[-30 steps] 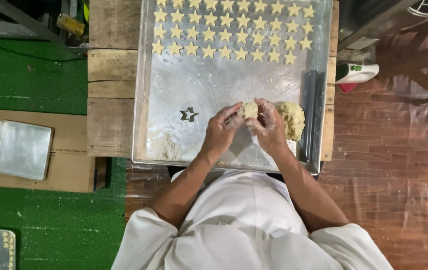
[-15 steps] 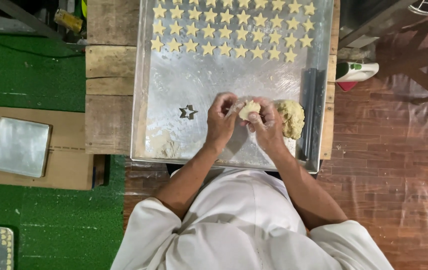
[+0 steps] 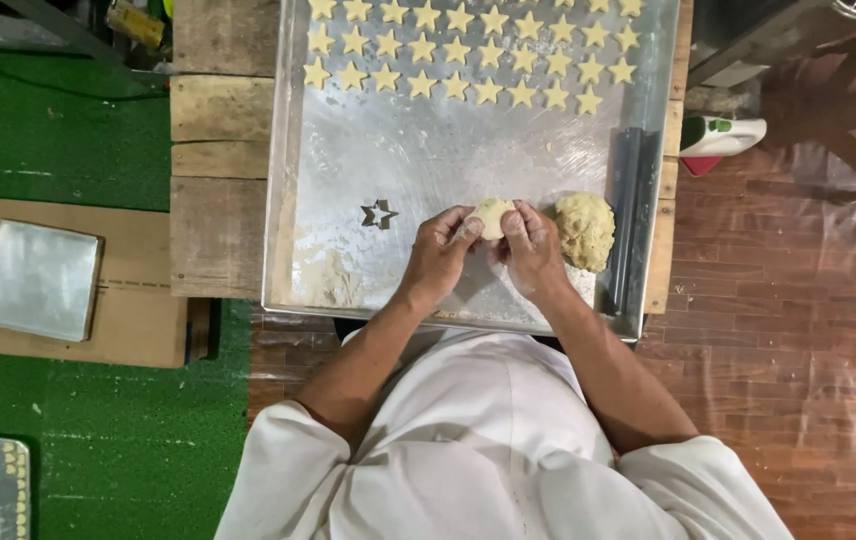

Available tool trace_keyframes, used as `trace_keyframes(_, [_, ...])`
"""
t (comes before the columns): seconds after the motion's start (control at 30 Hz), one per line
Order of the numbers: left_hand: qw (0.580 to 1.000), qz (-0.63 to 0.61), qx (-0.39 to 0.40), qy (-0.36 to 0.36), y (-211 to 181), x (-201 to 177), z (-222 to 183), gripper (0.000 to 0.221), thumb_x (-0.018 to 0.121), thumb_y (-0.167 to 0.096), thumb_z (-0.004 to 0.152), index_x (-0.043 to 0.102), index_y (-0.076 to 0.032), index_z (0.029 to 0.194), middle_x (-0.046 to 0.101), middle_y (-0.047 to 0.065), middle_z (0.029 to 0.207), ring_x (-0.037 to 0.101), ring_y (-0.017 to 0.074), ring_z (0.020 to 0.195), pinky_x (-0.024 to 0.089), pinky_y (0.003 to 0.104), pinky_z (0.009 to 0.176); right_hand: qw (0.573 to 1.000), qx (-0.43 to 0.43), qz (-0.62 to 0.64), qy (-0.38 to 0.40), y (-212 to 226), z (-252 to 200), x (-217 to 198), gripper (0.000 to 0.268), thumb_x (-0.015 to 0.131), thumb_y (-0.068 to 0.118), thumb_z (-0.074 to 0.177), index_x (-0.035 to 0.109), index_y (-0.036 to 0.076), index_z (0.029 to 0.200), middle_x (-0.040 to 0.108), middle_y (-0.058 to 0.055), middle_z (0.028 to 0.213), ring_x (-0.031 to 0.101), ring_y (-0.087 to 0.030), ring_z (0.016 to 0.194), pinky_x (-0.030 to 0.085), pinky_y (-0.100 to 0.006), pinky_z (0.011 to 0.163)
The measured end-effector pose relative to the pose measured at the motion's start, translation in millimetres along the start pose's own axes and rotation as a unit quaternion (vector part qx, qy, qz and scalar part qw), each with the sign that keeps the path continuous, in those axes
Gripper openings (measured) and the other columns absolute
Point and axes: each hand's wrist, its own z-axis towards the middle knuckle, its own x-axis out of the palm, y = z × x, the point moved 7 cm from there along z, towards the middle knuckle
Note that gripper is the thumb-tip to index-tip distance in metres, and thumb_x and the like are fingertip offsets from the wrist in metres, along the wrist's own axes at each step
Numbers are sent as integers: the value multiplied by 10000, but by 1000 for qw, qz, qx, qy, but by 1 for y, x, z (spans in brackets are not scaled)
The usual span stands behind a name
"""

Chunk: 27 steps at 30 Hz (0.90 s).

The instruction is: Preparing star-shaped cookies by kneading dough, rolling it out with a metal rod, and using a star-shaped cutter to create shapes on a baking tray.

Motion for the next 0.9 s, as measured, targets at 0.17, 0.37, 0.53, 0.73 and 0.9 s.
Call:
trace_keyframes(0.17, [998,11,-42,44,7,-9,0,296,588,-366,1061,744,-122,1002,681,32,815,674,124,784,540,312,808,998,33,-39,23,1,3,-9,231,589,279,1061,587,48,1060,597,-181,981,640,-238,743,543,-382,645])
trace_keyframes(0.37, [987,-152,-55,-10,-8,-5,-6,278,733,-142,951,606,-16,1164,645,68,818,658,157,740,575,288,758,947,-233,-218,27,27,-1,-5,310,748,137,954,740,56,1252,656,-152,1130,695,-335,942,590,-428,746])
trace_keyframes(0.53, [997,-53,-14,-62,-5,-4,-13,364,558,-244,1082,642,-55,1382,721,147,1055,644,158,967,572,365,936,955,-235,-162,-75,6,-4,-10,335,755,70,965,717,-17,1286,629,-201,1079,668,-294,871,611,-367,614])
trace_keyframes(0.73, [998,22,36,-48,2,-5,-8,475,698,-156,1011,573,60,1416,618,318,1260,664,372,1172,576,437,996,940,-267,-211,-29,36,-12,0,489,777,83,934,637,-10,1393,664,-262,1104,696,-438,941,595,-506,668])
trace_keyframes(0.9, [996,84,-18,15,-10,-4,-5,332,497,-355,1086,732,-129,1148,665,32,780,673,134,746,558,325,706,953,-221,-204,-19,27,-11,-7,481,824,172,899,703,-18,1324,712,-251,1041,707,-448,904,609,-447,684])
